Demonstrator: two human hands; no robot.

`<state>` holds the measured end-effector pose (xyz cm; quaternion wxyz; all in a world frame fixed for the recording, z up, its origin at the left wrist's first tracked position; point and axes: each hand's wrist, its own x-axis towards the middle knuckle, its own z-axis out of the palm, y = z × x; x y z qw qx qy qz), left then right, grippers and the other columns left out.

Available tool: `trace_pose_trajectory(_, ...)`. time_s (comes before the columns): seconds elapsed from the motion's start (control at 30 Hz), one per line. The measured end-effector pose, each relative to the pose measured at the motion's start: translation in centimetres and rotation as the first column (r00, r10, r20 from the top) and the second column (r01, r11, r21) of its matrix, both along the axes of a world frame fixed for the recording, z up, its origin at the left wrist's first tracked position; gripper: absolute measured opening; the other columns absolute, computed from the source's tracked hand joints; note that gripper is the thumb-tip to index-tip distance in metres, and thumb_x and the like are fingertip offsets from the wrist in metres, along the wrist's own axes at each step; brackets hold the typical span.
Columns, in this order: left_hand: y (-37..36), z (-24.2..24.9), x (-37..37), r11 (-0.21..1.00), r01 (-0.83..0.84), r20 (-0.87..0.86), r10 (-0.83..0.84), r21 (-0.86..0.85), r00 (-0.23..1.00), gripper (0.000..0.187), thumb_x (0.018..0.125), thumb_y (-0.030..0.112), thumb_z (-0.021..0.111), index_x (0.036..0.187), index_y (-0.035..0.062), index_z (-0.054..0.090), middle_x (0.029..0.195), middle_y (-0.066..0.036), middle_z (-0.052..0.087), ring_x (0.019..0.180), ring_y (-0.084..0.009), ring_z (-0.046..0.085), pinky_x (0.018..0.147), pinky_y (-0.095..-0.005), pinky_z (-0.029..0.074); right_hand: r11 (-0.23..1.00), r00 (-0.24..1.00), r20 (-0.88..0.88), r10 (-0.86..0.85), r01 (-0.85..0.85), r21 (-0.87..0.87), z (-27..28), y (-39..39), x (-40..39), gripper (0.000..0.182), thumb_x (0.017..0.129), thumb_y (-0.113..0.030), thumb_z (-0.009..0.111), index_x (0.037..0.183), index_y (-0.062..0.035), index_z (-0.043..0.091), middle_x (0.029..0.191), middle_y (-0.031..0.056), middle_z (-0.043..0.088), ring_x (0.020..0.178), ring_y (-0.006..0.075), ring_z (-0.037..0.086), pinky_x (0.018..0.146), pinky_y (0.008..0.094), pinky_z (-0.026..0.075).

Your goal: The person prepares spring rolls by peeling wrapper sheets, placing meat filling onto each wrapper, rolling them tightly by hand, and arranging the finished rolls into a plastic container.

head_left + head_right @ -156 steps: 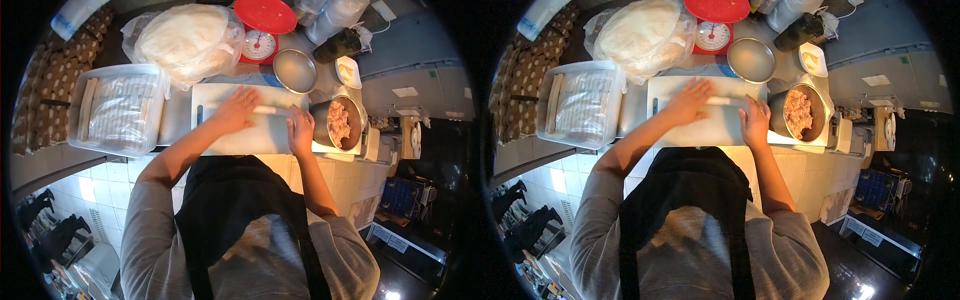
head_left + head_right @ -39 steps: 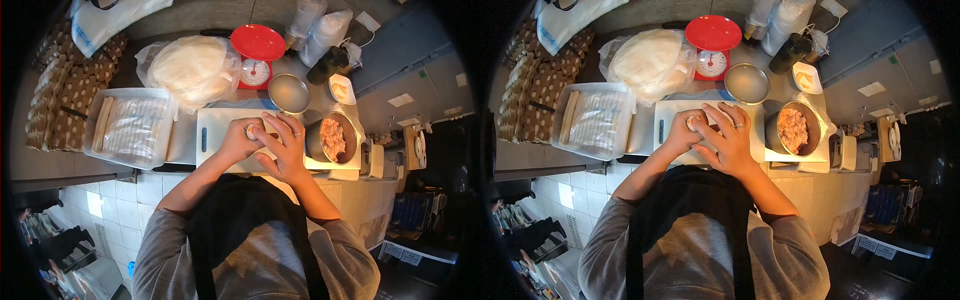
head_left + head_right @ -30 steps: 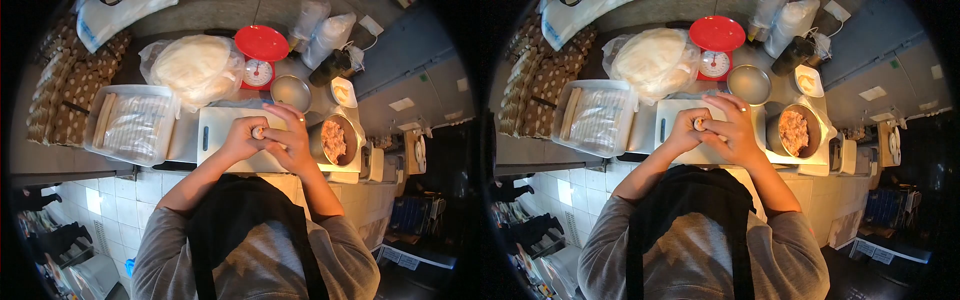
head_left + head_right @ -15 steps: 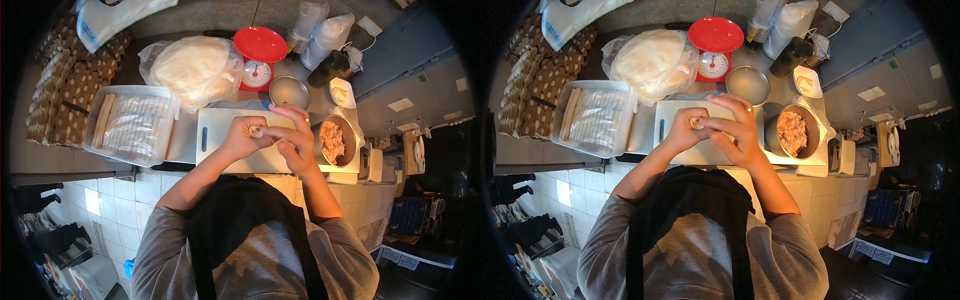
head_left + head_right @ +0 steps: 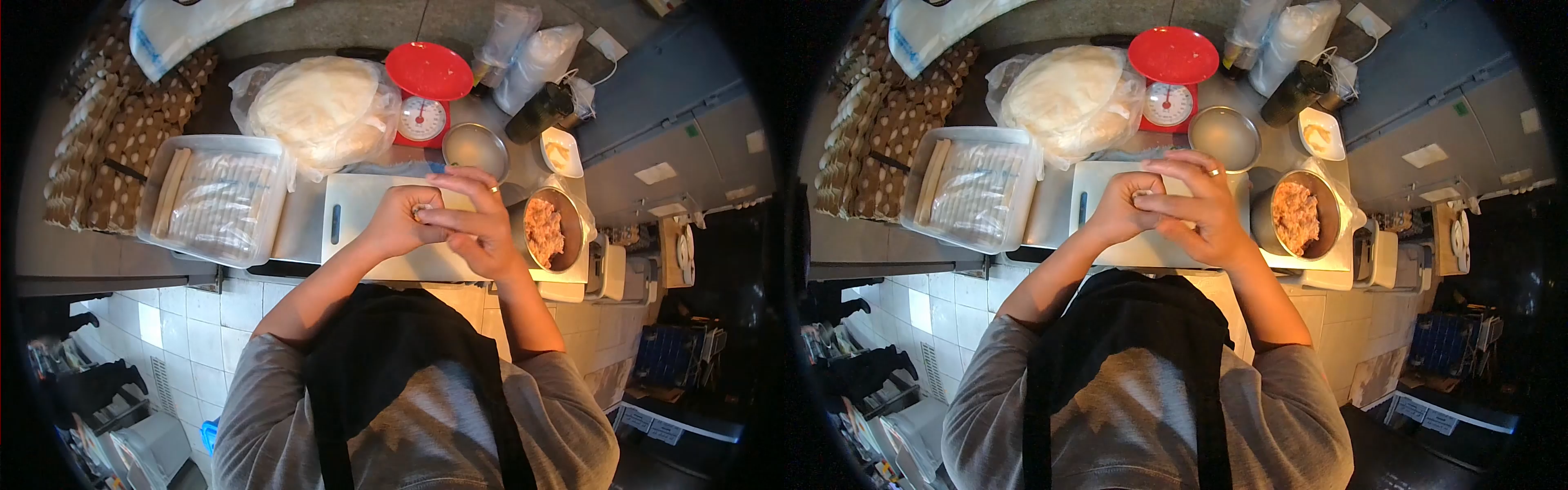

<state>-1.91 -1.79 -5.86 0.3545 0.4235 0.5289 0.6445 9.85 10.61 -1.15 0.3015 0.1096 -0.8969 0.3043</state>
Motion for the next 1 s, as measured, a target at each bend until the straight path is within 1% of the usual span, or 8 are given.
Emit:
trace_pose_trajectory(0.1,0.0,-0.5,0.0,0.999,-0.043,-0.083,0.043,-0.001,0.996,0.022,0.066,0.005,0.074,0.062,0.0050,0.052,0.059,0.002,0.050,0.060,-0.0034,0.043,0.053,-0.0228,0.037,0.987,0.999,0.017,-0.037,0.034,0.157,0.0,-0.4,0.1,0.037,0.085,-0.045,0.056,0.094,-0.0135,0.075,0.123,0.0118,0.059,0.114,0.0339,0.048,0.099,0.0454,0.033)
trace_pose_trajectory(0.17,0.0,-0.4,0.2,1.000,-0.009,0.035,0.009,0.008,0.999,0.023,0.066,0.005,0.075,0.062,0.0054,0.052,0.059,0.003,0.050,0.061,-0.0037,0.044,0.054,-0.0229,0.037,0.974,0.998,-0.029,-0.062,0.067,0.218,0.3,-0.3,0.1,0.029,0.079,-0.038,0.065,0.094,-0.0153,0.074,0.124,0.0083,0.059,0.115,0.0322,0.048,0.099,0.0449,0.032)
trace_pose_trajectory(0.27,0.2,-0.9,0.1,0.999,-0.048,-0.011,0.048,0.011,0.999,0.025,0.065,0.006,0.075,0.061,0.0057,0.050,0.059,0.003,0.050,0.061,-0.0040,0.044,0.054,-0.0232,0.038,0.998,0.999,-0.033,-0.025,0.027,0.062,0.4,-0.3,0.1,0.036,0.084,-0.045,0.059,0.095,-0.0149,0.075,0.122,0.0106,0.060,0.115,0.0340,0.048,0.099,0.0453,0.033)
trace_pose_trajectory(0.4,0.3,-0.7,0.6,0.990,-0.128,0.060,0.124,0.062,0.990,0.027,0.065,0.005,0.076,0.061,0.0053,0.049,0.058,0.002,0.050,0.062,-0.0042,0.044,0.054,-0.0238,0.038,0.990,1.000,-0.021,0.018,-0.015,0.141,0.7,-0.6,0.1,0.026,0.076,-0.037,0.068,0.089,-0.0155,0.073,0.122,0.0060,0.060,0.114,0.0315,0.049,0.098,0.0454,0.032)
trace_pose_trajectory(0.67,0.3,-0.7,0.9,0.958,-0.279,-0.068,0.284,0.070,0.956,0.019,0.062,0.000,0.069,0.059,0.0024,0.051,0.057,-0.001,0.050,0.058,-0.0066,0.045,0.050,-0.0248,0.037,0.961,0.994,-0.051,-0.097,0.107,0.255,0.6,-0.8,-0.4,0.025,0.074,-0.035,0.070,0.087,-0.0144,0.071,0.122,0.0059,0.059,0.116,0.0315,0.048,0.098,0.0476,0.031)
trace_pose_trajectory(0.87,0.4,-1.2,1.1,0.932,-0.336,-0.158,0.355,0.131,0.922,0.019,0.061,0.002,0.070,0.059,0.0013,0.052,0.053,-0.006,0.047,0.054,-0.0084,0.041,0.048,-0.0263,0.036,0.992,0.999,0.004,-0.051,0.050,0.113,0.1,-1.0,-0.8,0.023,0.076,-0.034,0.068,0.084,-0.0134,0.071,0.124,0.0065,0.059,0.117,0.0327,0.047,0.100,0.0471,0.030)
trace_pose_trajectory(0.97,0.3,-0.4,1.1,0.941,-0.323,-0.207,0.337,0.102,0.918,0.023,0.063,0.004,0.073,0.059,0.0016,0.050,0.053,-0.007,0.045,0.053,-0.0091,0.039,0.048,-0.0270,0.035,0.991,0.999,-0.035,-0.007,0.002,-0.134,0.1,0.4,-0.8,0.024,0.080,-0.036,0.064,0.085,-0.0140,0.072,0.125,0.0064,0.059,0.118,0.0329,0.047,0.101,0.0468,0.028)
trace_pose_trajectory(1.0,0.3,-0.1,1.1,0.943,-0.323,-0.213,0.332,0.077,0.919,0.025,0.063,0.005,0.073,0.058,0.0017,0.050,0.053,-0.007,0.044,0.053,-0.0093,0.038,0.048,-0.0272,0.035,0.998,1.000,-0.023,0.001,-0.003,-0.062,0.0,0.5,-1.0,0.024,0.081,-0.036,0.063,0.086,-0.0144,0.073,0.124,0.0064,0.059,0.118,0.0329,0.046,0.101,0.0466,0.028)
